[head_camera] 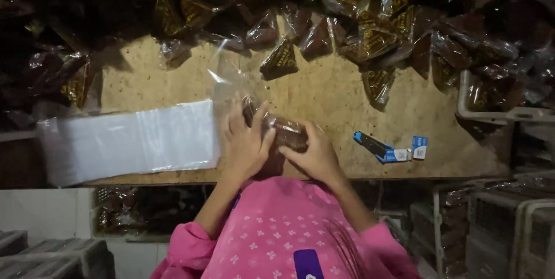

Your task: Packaging small triangular items into plastic sleeves and sealing them with a stapler

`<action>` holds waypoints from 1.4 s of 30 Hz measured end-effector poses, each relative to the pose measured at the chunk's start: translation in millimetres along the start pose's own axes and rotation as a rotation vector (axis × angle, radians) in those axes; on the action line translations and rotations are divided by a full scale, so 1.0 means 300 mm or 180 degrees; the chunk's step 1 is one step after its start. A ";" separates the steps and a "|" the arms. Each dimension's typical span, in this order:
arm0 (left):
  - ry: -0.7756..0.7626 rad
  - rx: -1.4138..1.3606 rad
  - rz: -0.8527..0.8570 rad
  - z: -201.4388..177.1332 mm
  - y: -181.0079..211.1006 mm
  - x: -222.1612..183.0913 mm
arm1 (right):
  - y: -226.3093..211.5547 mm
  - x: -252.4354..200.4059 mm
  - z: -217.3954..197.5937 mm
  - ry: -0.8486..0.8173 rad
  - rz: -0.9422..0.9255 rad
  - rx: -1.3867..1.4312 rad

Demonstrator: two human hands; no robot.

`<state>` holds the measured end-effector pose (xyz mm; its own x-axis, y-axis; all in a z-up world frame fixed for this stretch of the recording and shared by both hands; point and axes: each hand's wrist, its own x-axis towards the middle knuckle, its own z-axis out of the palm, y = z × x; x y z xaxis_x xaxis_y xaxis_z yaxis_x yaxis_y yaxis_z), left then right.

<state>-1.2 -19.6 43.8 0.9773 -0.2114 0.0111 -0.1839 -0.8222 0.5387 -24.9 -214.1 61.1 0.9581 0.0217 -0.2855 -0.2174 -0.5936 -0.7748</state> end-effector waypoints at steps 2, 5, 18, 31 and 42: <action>-0.0114 -0.0056 0.0153 -0.042 -0.002 -0.001 | -0.046 0.030 0.032 -0.0049 0.0464 0.0324; -0.0305 0.0022 0.0349 -0.055 -0.027 0.006 | 0.032 0.080 0.110 -0.0080 0.0856 0.1409; -0.0293 0.0675 -0.0006 0.020 0.063 -0.001 | 0.062 0.121 0.094 0.0196 -0.1091 -0.0923; 0.1212 0.1004 -0.0338 0.133 -0.045 0.010 | 0.077 0.066 0.104 0.0541 -0.0952 -0.0367; 0.0088 -0.0054 -0.0258 -0.059 -0.024 0.153 | -0.184 0.092 0.081 0.0145 -0.0280 0.0740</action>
<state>46.8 -13.9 55.3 0.9915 -0.1296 -0.0101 -0.1024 -0.8268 0.5530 9.1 -161.1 82.3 0.9815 0.0257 -0.1895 -0.1647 -0.3898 -0.9060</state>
